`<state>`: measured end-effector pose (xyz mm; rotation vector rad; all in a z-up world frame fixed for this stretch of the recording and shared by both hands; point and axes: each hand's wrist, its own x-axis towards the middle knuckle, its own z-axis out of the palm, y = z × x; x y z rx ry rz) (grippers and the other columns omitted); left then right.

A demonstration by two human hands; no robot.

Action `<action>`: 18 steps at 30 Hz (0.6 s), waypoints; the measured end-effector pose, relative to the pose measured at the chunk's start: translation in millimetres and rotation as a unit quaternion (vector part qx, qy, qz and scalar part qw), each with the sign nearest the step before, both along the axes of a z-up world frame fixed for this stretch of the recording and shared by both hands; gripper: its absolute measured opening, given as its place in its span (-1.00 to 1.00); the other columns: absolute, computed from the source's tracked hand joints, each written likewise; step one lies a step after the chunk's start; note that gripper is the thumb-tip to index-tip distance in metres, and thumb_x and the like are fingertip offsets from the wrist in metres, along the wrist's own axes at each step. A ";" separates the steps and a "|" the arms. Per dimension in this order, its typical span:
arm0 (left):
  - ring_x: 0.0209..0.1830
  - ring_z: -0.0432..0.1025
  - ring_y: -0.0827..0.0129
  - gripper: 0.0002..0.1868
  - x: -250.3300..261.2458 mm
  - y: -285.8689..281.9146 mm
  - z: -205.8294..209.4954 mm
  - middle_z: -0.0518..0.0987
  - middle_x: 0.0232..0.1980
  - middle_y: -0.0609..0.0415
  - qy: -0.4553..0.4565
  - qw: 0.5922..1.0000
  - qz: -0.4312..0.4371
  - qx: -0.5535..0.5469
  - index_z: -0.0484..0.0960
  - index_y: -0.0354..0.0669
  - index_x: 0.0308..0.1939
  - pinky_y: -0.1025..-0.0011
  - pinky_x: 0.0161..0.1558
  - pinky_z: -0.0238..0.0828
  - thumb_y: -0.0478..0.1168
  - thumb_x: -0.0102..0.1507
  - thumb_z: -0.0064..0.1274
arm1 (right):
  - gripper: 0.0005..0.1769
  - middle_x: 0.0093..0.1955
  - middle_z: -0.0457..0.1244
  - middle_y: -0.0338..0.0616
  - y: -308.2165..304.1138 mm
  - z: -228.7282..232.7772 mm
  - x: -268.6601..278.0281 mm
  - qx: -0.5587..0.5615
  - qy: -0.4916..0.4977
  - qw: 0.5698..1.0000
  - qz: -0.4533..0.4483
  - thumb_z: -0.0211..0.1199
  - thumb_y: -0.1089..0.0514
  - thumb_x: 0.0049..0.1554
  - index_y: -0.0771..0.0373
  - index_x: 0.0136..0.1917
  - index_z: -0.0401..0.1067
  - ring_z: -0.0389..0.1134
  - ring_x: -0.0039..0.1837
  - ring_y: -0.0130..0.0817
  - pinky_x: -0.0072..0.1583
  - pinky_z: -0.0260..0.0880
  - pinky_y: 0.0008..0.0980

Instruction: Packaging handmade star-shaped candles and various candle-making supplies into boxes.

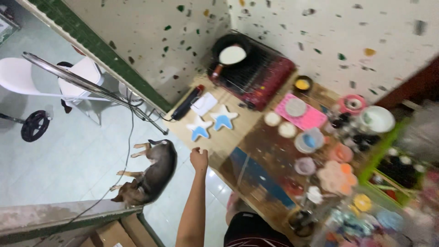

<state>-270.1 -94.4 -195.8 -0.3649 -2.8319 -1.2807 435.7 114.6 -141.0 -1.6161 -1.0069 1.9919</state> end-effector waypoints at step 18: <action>-0.25 0.46 0.20 -0.66 -119.0 18.9 -42.3 0.57 -0.20 -0.10 -0.152 0.980 0.117 0.045 0.62 -0.36 -0.08 0.29 -0.13 0.43 -0.12 0.25 0.22 | -0.49 0.01 0.34 -0.13 37.1 -116.7 -670.0 -0.023 -0.078 0.993 0.088 0.29 -0.06 0.18 0.18 0.31 0.32 0.41 -0.01 -0.27 0.01 0.45 -0.18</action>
